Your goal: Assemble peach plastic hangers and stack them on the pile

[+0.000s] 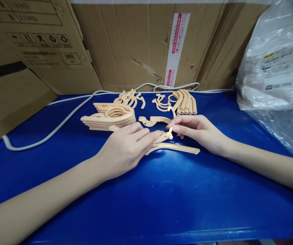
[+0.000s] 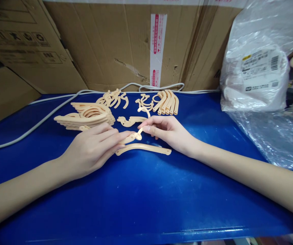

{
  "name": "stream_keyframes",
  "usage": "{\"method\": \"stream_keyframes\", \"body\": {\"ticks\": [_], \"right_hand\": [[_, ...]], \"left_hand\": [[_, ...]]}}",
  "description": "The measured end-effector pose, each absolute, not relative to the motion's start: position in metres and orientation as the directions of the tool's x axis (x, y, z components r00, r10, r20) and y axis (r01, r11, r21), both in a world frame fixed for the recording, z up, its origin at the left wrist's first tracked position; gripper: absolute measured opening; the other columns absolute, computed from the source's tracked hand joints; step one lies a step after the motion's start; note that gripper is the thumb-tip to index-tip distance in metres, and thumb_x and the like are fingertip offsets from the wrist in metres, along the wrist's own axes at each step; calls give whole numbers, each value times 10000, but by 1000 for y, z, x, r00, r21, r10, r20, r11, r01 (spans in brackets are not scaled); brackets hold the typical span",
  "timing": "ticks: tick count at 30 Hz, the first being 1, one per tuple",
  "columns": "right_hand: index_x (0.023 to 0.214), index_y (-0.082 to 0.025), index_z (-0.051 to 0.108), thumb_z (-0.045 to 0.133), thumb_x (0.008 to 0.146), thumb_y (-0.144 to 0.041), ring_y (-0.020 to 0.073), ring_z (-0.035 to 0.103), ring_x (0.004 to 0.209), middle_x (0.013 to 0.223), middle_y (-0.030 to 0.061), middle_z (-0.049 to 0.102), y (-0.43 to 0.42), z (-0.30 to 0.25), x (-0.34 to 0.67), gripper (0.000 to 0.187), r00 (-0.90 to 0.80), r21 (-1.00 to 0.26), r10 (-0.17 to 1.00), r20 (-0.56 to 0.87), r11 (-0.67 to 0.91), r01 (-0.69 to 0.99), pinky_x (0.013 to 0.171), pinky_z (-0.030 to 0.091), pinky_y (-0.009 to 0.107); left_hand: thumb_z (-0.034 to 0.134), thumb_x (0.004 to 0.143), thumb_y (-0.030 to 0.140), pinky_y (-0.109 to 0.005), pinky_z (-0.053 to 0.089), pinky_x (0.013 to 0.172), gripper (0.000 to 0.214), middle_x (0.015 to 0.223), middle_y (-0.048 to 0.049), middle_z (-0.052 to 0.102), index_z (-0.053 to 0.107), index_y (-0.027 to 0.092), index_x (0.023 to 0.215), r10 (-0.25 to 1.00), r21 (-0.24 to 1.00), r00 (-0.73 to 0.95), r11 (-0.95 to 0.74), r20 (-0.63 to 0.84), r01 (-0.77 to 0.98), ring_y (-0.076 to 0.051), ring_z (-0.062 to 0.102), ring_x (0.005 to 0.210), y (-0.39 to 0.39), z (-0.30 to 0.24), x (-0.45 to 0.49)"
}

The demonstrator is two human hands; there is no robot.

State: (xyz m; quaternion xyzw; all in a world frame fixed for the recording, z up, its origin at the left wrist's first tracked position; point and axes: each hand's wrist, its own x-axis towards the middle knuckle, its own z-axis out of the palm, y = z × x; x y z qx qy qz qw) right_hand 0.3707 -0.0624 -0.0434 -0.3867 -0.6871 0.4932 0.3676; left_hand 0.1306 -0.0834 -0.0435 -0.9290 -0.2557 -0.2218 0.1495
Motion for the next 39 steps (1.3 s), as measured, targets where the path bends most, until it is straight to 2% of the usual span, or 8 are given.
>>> {"method": "stream_keyframes", "body": {"ticks": [5,12,18,30,39], "right_hand": [[879,-197,719,682,830,-347,109,562,683,814,2,683,-65,-44,371,162,-433,-956,894,121,222,193,611,433,245],[859,-189,711,673,834,-333,114,581,707,824,4,683,-64,-43,372,152,-454,-950,882,127,239,200,616,431,249],[866,-172,701,644,861,-340,108,551,692,806,8,655,-65,-43,371,177,-431,-913,882,190,320,252,603,419,242],[948,-181,668,564,939,-339,112,567,801,911,7,655,-68,-48,374,190,-461,-790,823,332,510,341,694,429,253],[953,-184,670,569,938,-331,116,575,814,915,2,658,-70,-47,375,179,-456,-769,818,352,530,357,715,431,247]], "left_hand": [[401,997,164,-327,418,658,309,798,-40,666,604,108,1224,370,-239,796,-818,479,523,-196,513,719,-83,-43,131],[371,1011,174,-317,386,608,313,756,-34,670,644,109,1149,356,-315,811,-790,464,527,-191,534,694,-86,-41,136],[437,970,126,-331,406,651,290,765,-32,655,629,87,1184,360,-323,804,-778,473,538,-206,525,703,-86,-43,134],[486,949,148,-326,385,637,270,747,-51,629,653,85,1153,386,-327,794,-759,469,563,-220,546,697,-88,-45,135],[443,968,157,-314,364,608,271,713,-43,624,653,81,1123,388,-326,800,-764,458,557,-203,563,646,-88,-47,134]]}}
